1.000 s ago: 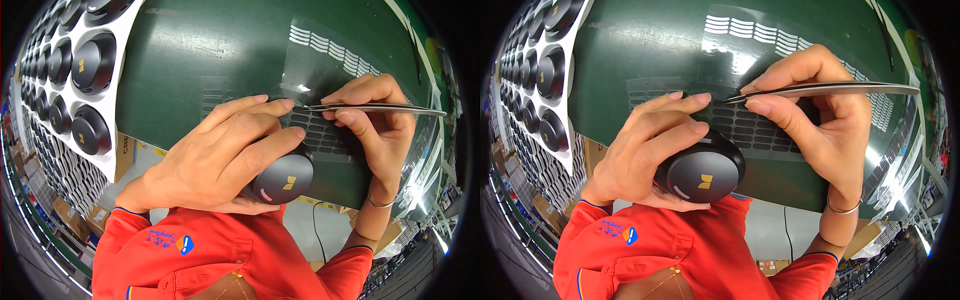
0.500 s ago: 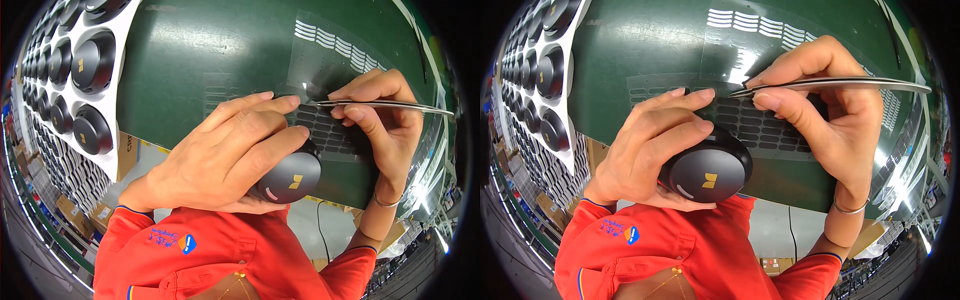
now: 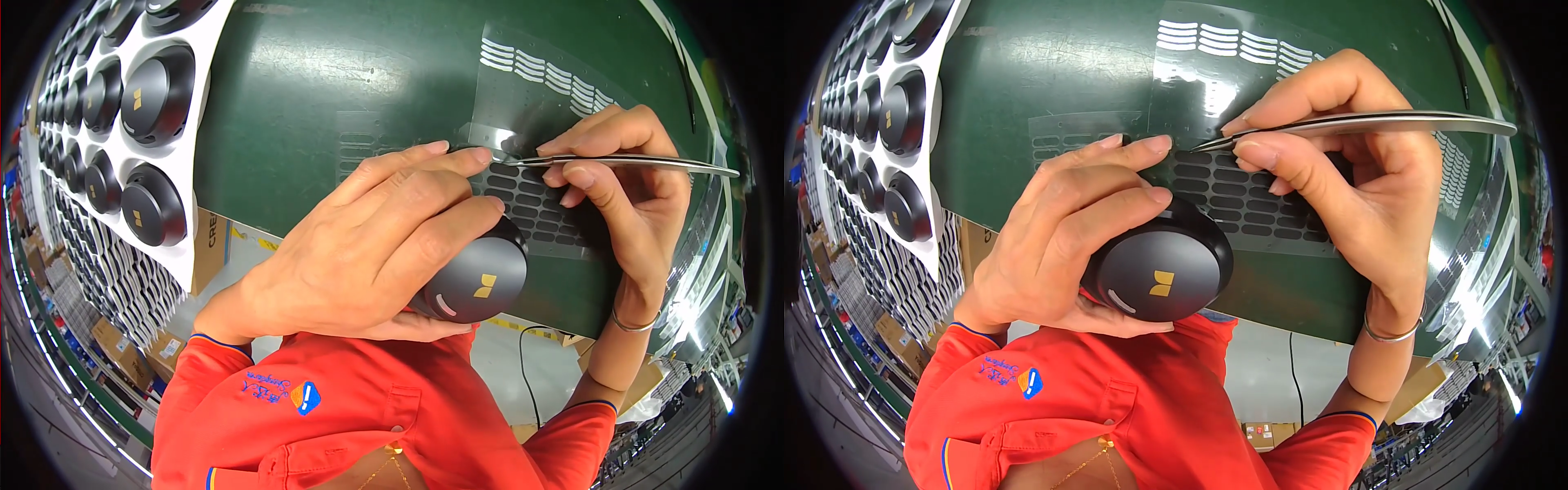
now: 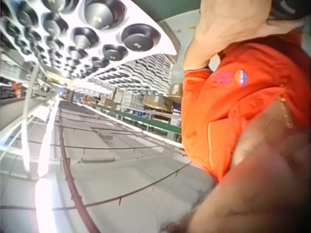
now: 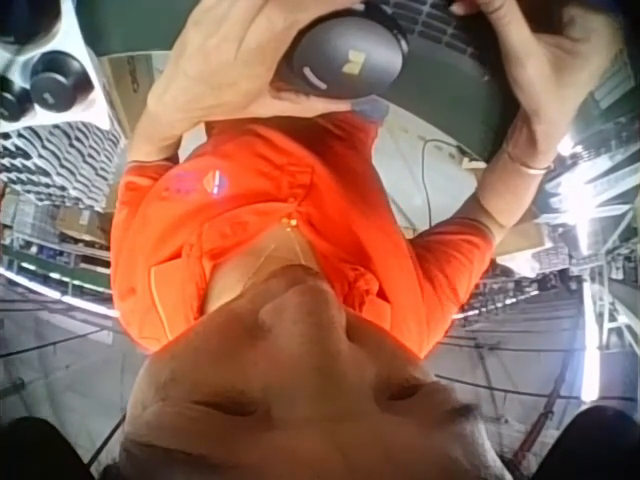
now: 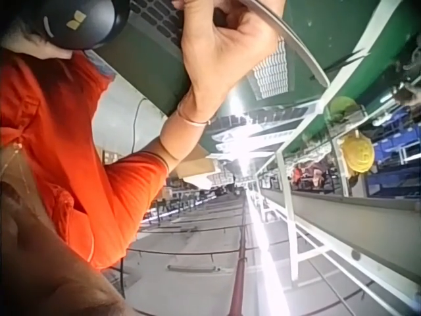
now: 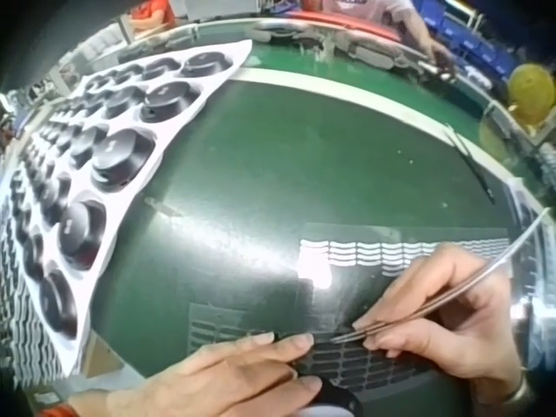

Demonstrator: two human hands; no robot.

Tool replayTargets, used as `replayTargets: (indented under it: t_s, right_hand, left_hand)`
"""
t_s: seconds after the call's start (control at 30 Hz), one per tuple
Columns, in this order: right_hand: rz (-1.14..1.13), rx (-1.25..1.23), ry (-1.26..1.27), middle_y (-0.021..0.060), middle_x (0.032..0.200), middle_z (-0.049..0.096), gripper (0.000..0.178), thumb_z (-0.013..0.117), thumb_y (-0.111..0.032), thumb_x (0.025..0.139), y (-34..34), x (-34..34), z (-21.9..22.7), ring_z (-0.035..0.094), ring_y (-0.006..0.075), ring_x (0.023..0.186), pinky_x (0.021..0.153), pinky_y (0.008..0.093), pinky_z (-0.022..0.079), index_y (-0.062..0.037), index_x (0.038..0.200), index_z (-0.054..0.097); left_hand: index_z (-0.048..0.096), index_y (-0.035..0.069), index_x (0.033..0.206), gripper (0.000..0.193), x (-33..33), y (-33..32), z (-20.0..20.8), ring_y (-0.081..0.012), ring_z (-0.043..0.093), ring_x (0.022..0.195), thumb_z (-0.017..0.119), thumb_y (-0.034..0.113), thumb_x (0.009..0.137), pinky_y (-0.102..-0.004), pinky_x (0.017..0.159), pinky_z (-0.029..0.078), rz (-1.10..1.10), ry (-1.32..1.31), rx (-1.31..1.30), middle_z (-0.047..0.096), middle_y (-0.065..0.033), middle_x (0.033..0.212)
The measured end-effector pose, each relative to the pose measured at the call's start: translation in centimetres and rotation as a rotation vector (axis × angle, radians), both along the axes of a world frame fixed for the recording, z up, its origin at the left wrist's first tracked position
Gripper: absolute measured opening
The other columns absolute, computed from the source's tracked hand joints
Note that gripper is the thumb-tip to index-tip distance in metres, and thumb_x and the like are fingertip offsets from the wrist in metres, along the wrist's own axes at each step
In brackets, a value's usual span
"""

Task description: Assembling internal components of headphones using tweezers on a production line.

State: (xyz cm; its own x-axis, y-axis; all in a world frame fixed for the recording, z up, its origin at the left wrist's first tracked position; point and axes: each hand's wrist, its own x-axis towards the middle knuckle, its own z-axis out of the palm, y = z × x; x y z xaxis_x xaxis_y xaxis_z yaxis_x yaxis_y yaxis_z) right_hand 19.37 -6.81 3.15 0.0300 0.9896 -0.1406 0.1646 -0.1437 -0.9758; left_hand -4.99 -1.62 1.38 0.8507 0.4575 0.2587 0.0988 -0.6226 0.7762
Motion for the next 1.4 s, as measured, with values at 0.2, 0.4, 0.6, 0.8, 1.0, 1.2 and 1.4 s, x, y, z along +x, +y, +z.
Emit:
replayTargets:
  t_s: [0.2, 0.4, 0.6, 0.8, 1.0, 1.2, 1.4]
  right_hand:
    - [0.022, 0.004, -0.008, 0.0181, 0.093, 0.066, 0.013, 0.066, -0.002, 0.087, 0.4, 0.1, 0.3, 0.064, 0.0145, 0.074, 0.060, 0.0206, 0.050, 0.0002, 0.095, 0.056]
    - [0.070, 0.171, 0.033, 0.0196, 0.090, 0.065, 0.015, 0.067, -0.005, 0.088, 0.5, 1.2, 0.1, 0.061, 0.0153, 0.070, 0.059, 0.0228, 0.049, -0.0008, 0.094, 0.054]
    - [-0.137, 0.354, 0.204, 0.0200, 0.087, 0.063, 0.017, 0.064, -0.011, 0.092, -0.7, 1.4, 1.5, 0.056, 0.0156, 0.066, 0.056, 0.0249, 0.051, -0.0015, 0.098, 0.051]
    - [-0.388, 0.433, 0.026, 0.0172, 0.087, 0.057, 0.017, 0.053, -0.019, 0.099, -2.6, -2.8, 5.6, 0.047, 0.0132, 0.057, 0.046, 0.0223, 0.044, -0.0033, 0.097, 0.047]
    - [-0.482, 0.470, -0.021, 0.0174, 0.083, 0.057, 0.029, 0.059, -0.028, 0.097, -2.7, -5.4, 6.7, 0.057, 0.0172, 0.055, 0.047, 0.0245, 0.051, -0.0035, 0.095, 0.043]
    - [-0.447, 0.417, 0.046, 0.0171, 0.082, 0.059, 0.025, 0.058, -0.022, 0.098, -2.7, -5.6, 5.5, 0.064, 0.0199, 0.060, 0.050, 0.0270, 0.055, -0.0016, 0.095, 0.044]
    - [-0.405, 0.428, -0.016, 0.0181, 0.084, 0.060, 0.021, 0.057, -0.018, 0.098, -2.7, -5.3, 5.2, 0.064, 0.0191, 0.062, 0.052, 0.0261, 0.054, -0.0013, 0.097, 0.044]
  left_hand:
    - [0.050, 0.000, 0.125, 0.082, 0.0, 0.2, 0.3, -0.0330, 0.060, 0.115, 0.090, 0.034, 0.061, -0.0474, 0.098, 0.048, 0.005, -0.001, 0.028, 0.059, -0.0180, 0.118]
    - [0.051, -0.001, 0.125, 0.085, 0.2, 0.3, 0.6, -0.0331, 0.059, 0.114, 0.091, 0.034, 0.059, -0.0470, 0.100, 0.047, 0.008, -0.018, 0.011, 0.058, -0.0209, 0.125]
    - [0.050, -0.004, 0.129, 0.099, -1.2, 2.2, 2.1, -0.0297, 0.056, 0.117, 0.094, 0.031, 0.048, -0.0435, 0.103, 0.044, 0.020, -0.067, -0.370, 0.059, -0.0169, 0.123]
    - [0.022, 0.000, 0.151, 0.115, 0.8, 3.4, 2.0, -0.0357, 0.049, 0.124, 0.053, 0.081, 0.075, -0.0452, 0.099, 0.044, 0.149, -0.459, -1.094, 0.035, -0.0254, 0.148]
    - [0.040, -0.009, 0.137, 0.105, 2.8, 2.7, 1.6, -0.0294, 0.060, 0.117, 0.086, 0.051, 0.065, -0.0413, 0.103, 0.047, 0.028, -0.559, -1.226, 0.056, -0.0191, 0.130]
    - [0.030, 0.000, 0.142, 0.105, 3.8, 1.0, 1.7, -0.0351, 0.046, 0.133, 0.088, 0.041, 0.066, -0.0438, 0.113, 0.039, 0.098, -0.670, -0.976, 0.045, -0.0151, 0.140]
    - [0.044, 0.002, 0.126, 0.052, 4.9, 0.5, 2.7, -0.0391, 0.053, 0.123, 0.074, 0.010, 0.084, -0.0516, 0.104, 0.048, 0.249, -0.864, -0.943, 0.053, -0.0203, 0.121]
